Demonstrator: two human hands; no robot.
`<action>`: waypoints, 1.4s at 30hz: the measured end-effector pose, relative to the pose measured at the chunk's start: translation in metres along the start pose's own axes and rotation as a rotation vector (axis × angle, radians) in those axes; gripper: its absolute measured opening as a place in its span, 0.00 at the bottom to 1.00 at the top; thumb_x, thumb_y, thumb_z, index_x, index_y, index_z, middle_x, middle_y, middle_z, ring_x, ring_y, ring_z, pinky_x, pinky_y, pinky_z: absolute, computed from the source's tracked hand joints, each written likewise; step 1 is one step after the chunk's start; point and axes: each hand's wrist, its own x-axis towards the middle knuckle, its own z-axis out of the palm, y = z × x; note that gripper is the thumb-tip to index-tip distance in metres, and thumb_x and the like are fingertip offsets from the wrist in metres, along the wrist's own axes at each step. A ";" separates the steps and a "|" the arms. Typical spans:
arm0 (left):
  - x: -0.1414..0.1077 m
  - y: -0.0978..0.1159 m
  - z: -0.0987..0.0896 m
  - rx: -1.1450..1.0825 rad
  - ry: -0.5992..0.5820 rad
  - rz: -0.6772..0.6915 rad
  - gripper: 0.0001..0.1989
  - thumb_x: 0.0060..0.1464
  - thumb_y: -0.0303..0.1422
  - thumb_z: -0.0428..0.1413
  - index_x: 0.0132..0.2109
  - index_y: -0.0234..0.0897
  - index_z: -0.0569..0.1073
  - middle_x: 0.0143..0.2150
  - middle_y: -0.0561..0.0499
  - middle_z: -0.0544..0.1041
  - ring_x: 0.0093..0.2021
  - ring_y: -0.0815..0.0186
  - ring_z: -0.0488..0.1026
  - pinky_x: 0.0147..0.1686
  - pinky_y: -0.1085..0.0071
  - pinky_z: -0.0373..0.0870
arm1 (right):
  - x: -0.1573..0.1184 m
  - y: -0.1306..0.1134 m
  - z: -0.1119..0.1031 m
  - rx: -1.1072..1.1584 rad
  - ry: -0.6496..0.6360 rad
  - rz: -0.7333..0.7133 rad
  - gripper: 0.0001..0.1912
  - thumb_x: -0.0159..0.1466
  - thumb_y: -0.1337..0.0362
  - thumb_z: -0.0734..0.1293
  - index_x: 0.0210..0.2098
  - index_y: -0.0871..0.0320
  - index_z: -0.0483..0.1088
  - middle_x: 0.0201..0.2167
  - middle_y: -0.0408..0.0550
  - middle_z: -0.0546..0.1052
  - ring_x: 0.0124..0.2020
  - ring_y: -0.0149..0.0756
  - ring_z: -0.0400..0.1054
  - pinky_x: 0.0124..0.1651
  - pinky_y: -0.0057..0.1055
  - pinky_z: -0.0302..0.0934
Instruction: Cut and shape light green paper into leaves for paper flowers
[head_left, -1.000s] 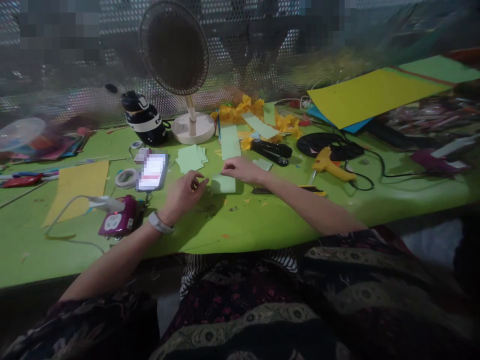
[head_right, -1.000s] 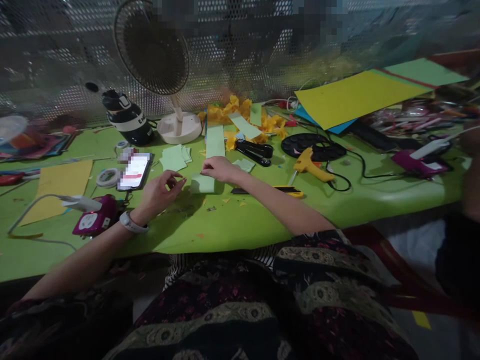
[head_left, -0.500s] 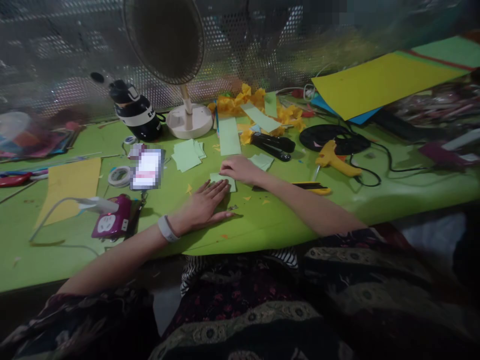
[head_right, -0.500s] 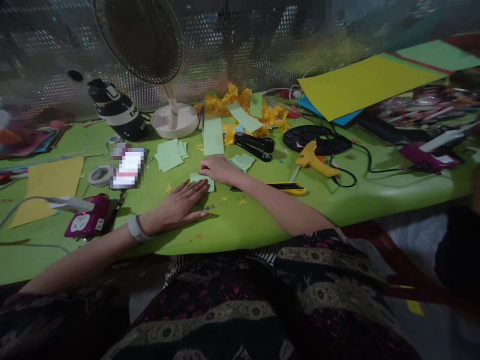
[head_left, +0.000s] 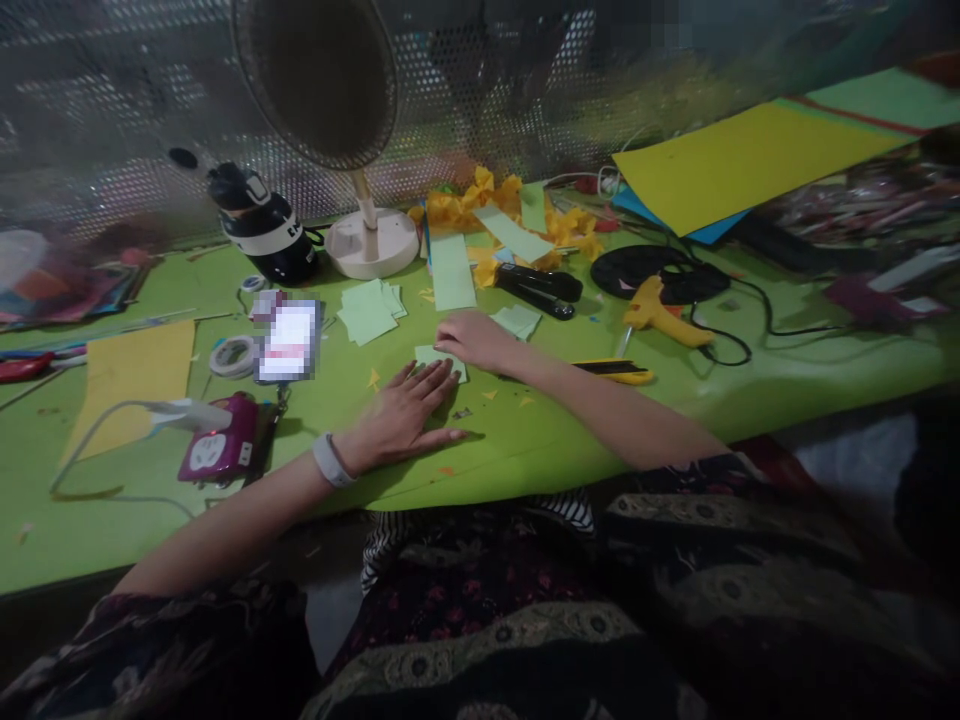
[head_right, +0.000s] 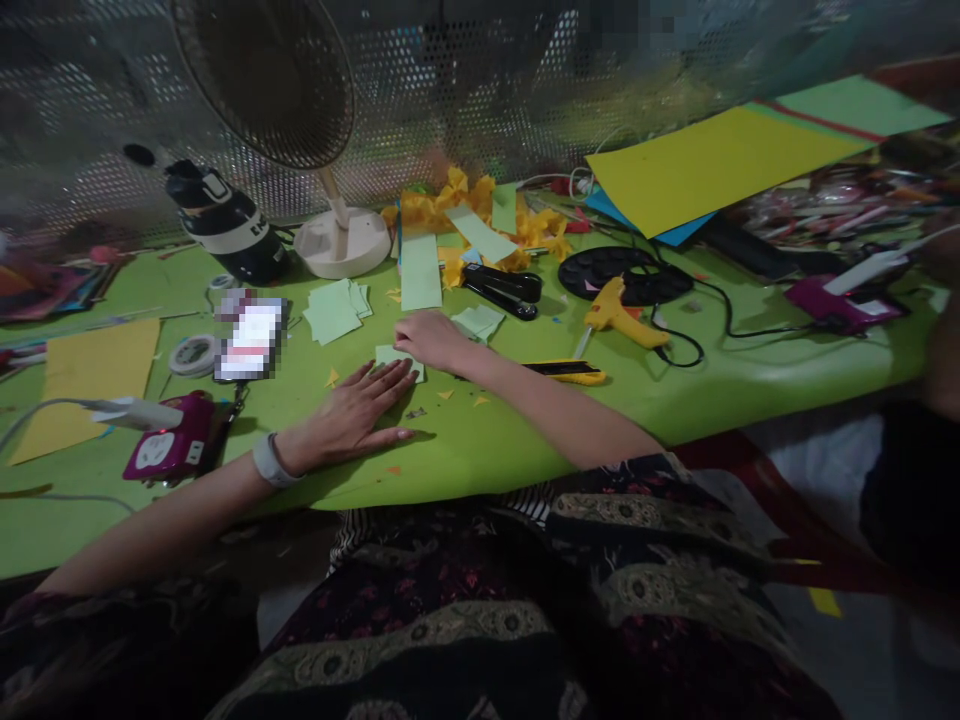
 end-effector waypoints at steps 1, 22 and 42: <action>0.000 0.000 -0.001 0.034 -0.008 0.002 0.44 0.63 0.59 0.41 0.72 0.29 0.53 0.73 0.34 0.53 0.73 0.49 0.49 0.71 0.50 0.39 | -0.002 0.000 0.000 -0.016 0.001 -0.004 0.10 0.69 0.66 0.64 0.41 0.65 0.77 0.41 0.57 0.79 0.43 0.43 0.70 0.44 0.37 0.58; 0.001 0.005 -0.010 0.073 -0.086 0.002 0.47 0.55 0.66 0.44 0.72 0.45 0.54 0.75 0.41 0.44 0.74 0.44 0.45 0.70 0.44 0.38 | -0.057 -0.007 -0.003 -0.176 -0.099 -0.101 0.15 0.70 0.66 0.60 0.52 0.61 0.74 0.53 0.59 0.76 0.55 0.48 0.66 0.58 0.43 0.57; 0.005 -0.007 -0.015 -0.132 -0.108 -0.080 0.50 0.61 0.58 0.43 0.74 0.33 0.30 0.72 0.34 0.55 0.72 0.49 0.55 0.71 0.46 0.36 | -0.023 -0.031 -0.024 0.318 -0.490 0.381 0.10 0.68 0.64 0.66 0.33 0.64 0.74 0.20 0.45 0.75 0.18 0.26 0.67 0.26 0.23 0.62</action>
